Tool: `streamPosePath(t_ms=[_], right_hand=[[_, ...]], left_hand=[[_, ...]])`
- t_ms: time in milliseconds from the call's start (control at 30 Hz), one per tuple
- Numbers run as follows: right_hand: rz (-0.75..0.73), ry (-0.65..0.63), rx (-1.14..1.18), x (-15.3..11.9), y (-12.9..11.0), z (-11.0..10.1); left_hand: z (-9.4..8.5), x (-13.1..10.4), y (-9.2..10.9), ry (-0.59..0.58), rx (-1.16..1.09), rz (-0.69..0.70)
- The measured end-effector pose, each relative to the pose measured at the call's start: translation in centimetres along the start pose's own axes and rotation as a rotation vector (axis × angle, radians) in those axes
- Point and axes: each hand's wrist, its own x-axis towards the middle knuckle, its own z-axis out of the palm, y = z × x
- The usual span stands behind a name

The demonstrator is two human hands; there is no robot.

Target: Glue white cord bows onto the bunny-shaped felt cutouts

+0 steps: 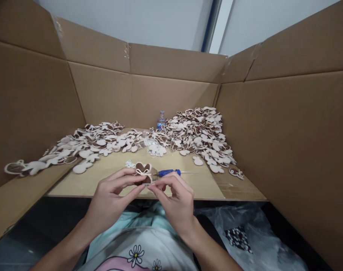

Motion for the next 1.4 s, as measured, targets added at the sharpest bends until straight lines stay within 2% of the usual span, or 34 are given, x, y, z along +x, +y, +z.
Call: streamPosePath(t_ms=[133, 233, 367, 433, 500, 567, 700, 833, 967, 1133, 1400], right_hand=[[0.112, 0.01, 0.077, 0.1, -0.3, 0.0], [0.267, 0.003, 0.158, 0.5, -0.8, -0.1], [0.532, -0.067, 0.368, 1.4, -0.2, -0.2], [0.604, -0.133, 0.468, 1.8, 0.5, -0.4], [0.597, -0.2, 0.518, 2.2, 1.2, -0.7], [0.528, -0.263, 0.502, 2.5, 1.6, -1.2], [0.365, -0.392, 0.365, 2.6, 1.6, -1.8], [0.304, -0.44, 0.271, 2.4, 1.6, -1.9], [0.292, -0.474, 0.238, 2.3, 1.7, -1.8], [0.33, -0.522, 0.237, 2.3, 1.5, -1.9], [0.428, -0.487, 0.259, 2.1, 2.0, -1.3]], left_hand=[[-0.2, 0.0, 0.4, -0.012, -0.028, -0.02], [-0.3, 0.1, 0.9, -0.044, -0.092, -0.055], [-0.5, 0.4, 1.1, -0.113, -0.23, -0.11], [-0.6, 0.6, 1.0, -0.141, -0.259, -0.138], [-0.6, 0.8, 0.7, -0.156, -0.254, -0.166], [-0.7, 1.0, 0.4, -0.176, -0.242, -0.187], [-0.8, 1.2, 0.1, -0.236, -0.243, -0.214], [-0.6, 1.1, 0.0, -0.232, -0.276, -0.287], [-0.1, 0.9, -0.4, -0.219, -0.334, -0.366], [0.1, 0.9, -0.7, -0.222, -0.292, -0.401], [0.1, 0.7, -1.3, -0.297, -0.28, -0.309]])
